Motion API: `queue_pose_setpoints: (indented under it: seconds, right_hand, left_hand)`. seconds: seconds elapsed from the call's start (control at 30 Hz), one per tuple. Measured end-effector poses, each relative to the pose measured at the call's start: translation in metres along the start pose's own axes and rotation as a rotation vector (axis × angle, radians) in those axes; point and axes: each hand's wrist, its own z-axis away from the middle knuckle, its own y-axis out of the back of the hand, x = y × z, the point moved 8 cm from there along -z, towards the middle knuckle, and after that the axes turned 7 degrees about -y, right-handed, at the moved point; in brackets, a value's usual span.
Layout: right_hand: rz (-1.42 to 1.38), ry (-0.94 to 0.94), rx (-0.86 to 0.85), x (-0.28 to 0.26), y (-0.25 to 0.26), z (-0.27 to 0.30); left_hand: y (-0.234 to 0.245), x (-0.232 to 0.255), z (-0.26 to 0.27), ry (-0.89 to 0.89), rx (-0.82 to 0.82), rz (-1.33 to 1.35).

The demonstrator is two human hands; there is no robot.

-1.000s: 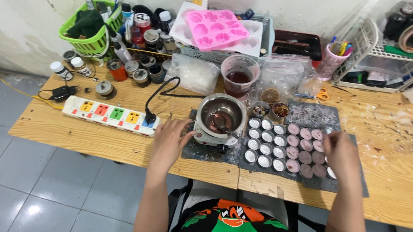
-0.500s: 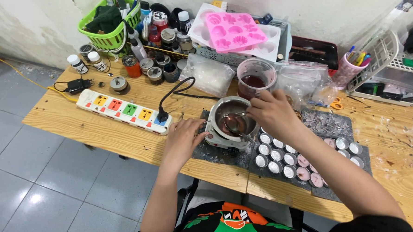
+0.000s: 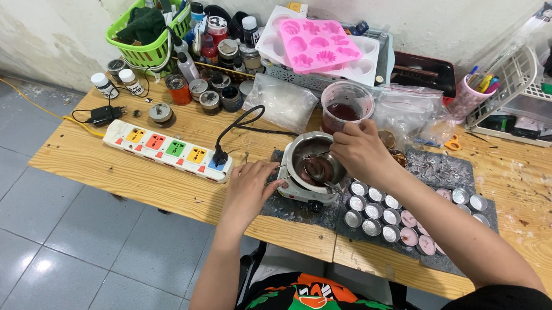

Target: Using a spoon to stir or transfer melted wax in a heating pot and preparing small candle tins.

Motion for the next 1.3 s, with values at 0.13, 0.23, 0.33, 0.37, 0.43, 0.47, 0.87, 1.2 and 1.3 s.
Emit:
queue_pose_setpoints:
  seconds: [0.13,0.23,0.33,0.37,0.43,0.47,0.87,1.2,1.3]
  right_hand:
    - [0.008,-0.028,0.039,0.003,0.005,0.002]
    - [-0.022,-0.038,0.036,0.002,0.002,0.0]
    - [-0.011,-0.001,0.012,-0.003,-0.009,0.0]
    - [-0.017,-0.006,0.015,-0.003,-0.01,-0.001]
    - [-0.024,-0.011,0.018,-0.001,-0.008,0.0]
    - [-0.001,-0.011,0.025,0.0,-0.005,0.001]
    - [0.203,-0.084,-0.012,0.016,0.022,0.032]
    - [0.147,-0.33,0.267,0.068,0.099,0.109]
    - [0.111,-0.495,0.283,0.103,0.098,0.162]
  left_hand:
    - [0.005,0.004,0.0,-0.015,0.02,0.007]
    - [0.007,0.006,-0.001,0.014,-0.009,0.019]
    - [0.003,0.003,0.0,0.02,-0.014,0.023]
    - [0.005,0.004,0.0,0.007,0.004,0.017]
    - [0.005,0.003,0.001,-0.006,0.022,0.01]
    - [0.005,0.003,0.002,-0.02,0.038,0.006]
    - [0.012,0.009,0.002,-0.012,0.053,0.056]
    - [0.0,0.004,0.008,0.042,-0.022,-0.015]
    - [0.015,0.019,0.011,0.043,0.078,-0.061]
